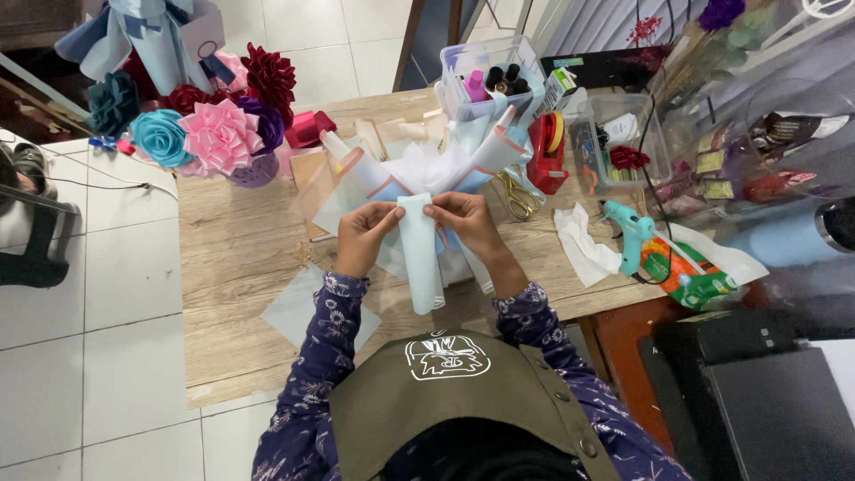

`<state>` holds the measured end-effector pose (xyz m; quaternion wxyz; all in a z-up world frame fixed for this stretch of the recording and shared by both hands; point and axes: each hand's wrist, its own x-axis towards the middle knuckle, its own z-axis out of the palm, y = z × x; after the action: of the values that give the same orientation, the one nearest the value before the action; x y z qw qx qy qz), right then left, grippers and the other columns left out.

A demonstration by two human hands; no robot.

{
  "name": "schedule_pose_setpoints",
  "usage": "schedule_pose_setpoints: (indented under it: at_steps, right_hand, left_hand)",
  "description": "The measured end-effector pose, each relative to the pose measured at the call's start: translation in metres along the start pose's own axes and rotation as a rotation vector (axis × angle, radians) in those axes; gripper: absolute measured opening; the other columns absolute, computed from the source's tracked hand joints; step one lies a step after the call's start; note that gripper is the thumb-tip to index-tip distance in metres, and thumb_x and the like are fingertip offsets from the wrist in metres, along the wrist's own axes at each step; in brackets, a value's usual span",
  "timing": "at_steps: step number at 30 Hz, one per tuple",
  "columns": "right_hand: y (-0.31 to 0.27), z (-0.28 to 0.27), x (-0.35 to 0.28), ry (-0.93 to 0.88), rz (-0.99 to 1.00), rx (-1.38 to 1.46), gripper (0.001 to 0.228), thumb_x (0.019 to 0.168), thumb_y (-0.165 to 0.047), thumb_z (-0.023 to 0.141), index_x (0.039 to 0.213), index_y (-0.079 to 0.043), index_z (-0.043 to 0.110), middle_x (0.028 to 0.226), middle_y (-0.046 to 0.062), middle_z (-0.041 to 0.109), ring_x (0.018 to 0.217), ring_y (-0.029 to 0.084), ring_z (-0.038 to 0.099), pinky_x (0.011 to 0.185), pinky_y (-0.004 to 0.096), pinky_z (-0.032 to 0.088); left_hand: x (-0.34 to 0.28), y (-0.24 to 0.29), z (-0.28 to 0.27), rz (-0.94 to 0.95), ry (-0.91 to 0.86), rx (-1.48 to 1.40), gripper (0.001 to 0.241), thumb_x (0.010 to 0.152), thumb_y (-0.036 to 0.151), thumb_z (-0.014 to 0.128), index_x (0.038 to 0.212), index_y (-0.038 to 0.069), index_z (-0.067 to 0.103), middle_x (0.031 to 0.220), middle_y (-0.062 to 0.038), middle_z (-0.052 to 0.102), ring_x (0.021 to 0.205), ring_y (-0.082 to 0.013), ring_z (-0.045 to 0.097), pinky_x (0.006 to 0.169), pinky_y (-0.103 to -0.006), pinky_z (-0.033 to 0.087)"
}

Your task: The person wraps a bouquet with light blue and white paper, folding and securing the layers with tape. They repeatedly adjust the paper and tape to create a neat presentation.

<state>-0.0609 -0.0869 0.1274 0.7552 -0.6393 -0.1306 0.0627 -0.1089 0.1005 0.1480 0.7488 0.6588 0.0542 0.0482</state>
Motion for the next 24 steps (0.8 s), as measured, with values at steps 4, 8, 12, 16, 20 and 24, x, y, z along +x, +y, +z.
schedule_pose_setpoints:
  at_steps: [4, 8, 12, 16, 20, 24]
  right_hand:
    - [-0.008, 0.002, -0.004, 0.014, 0.004, 0.058, 0.006, 0.084, 0.003, 0.072, 0.086, 0.008, 0.069, 0.057, 0.013, 0.061, 0.043, 0.017, 0.061, 0.031, 0.030, 0.050]
    - [0.000, -0.006, -0.005, 0.078, 0.057, 0.072, 0.010, 0.083, 0.001, 0.073, 0.088, 0.009, 0.070, 0.060, 0.014, 0.063, 0.047, 0.018, 0.063, 0.032, 0.032, 0.052]
    - [0.012, -0.023, -0.005, 0.120, 0.033, 0.024, 0.011, 0.081, -0.002, 0.076, 0.087, 0.006, 0.071, 0.062, 0.013, 0.064, 0.051, 0.017, 0.066, 0.044, 0.030, 0.057]
    - [0.020, -0.036, -0.003, 0.163, 0.029, 0.010, 0.011, 0.082, -0.002, 0.076, 0.087, 0.006, 0.071, 0.063, 0.011, 0.064, 0.054, 0.015, 0.065, 0.048, 0.028, 0.057]
    - [0.021, -0.049, 0.001, 0.238, -0.002, -0.018, 0.008, 0.081, -0.002, 0.077, 0.085, 0.002, 0.073, 0.062, 0.008, 0.064, 0.053, 0.011, 0.063, 0.048, 0.023, 0.054]
    - [-0.001, -0.054, -0.003, 0.237, -0.017, -0.023, 0.007, 0.082, -0.003, 0.078, 0.086, -0.002, 0.073, 0.063, 0.004, 0.063, 0.059, 0.004, 0.057, 0.051, 0.020, 0.052]
  left_hand:
    - [0.001, 0.005, 0.005, 0.003, -0.016, 0.015, 0.024, 0.083, 0.020, 0.082, 0.098, 0.003, 0.074, 0.080, -0.007, 0.074, 0.076, -0.0071, 0.068, 0.073, -0.0230, 0.058]
    - [0.010, -0.009, 0.010, 0.034, -0.029, 0.122, 0.020, 0.083, 0.023, 0.082, 0.093, 0.006, 0.076, 0.067, -0.002, 0.071, 0.062, -0.0010, 0.059, 0.062, -0.0185, 0.053]
    - [0.017, -0.013, 0.022, 0.058, -0.064, 0.188, 0.019, 0.083, 0.025, 0.082, 0.089, 0.008, 0.077, 0.060, -0.003, 0.069, 0.053, 0.0008, 0.050, 0.054, -0.0160, 0.046]
    - [0.033, -0.045, 0.033, 0.066, -0.072, 0.205, 0.016, 0.082, 0.024, 0.081, 0.089, 0.010, 0.076, 0.060, -0.001, 0.067, 0.053, -0.0003, 0.049, 0.053, -0.0157, 0.043]
    - [0.032, -0.044, 0.052, 0.048, -0.057, 0.084, 0.025, 0.086, 0.020, 0.079, 0.106, 0.011, 0.068, 0.074, -0.002, 0.070, 0.064, -0.0026, 0.058, 0.063, -0.0171, 0.049]
    - [0.029, -0.043, 0.072, 0.110, -0.020, 0.078, 0.030, 0.093, 0.016, 0.072, 0.114, 0.010, 0.052, 0.091, -0.009, 0.071, 0.078, -0.0066, 0.063, 0.072, -0.0243, 0.055]
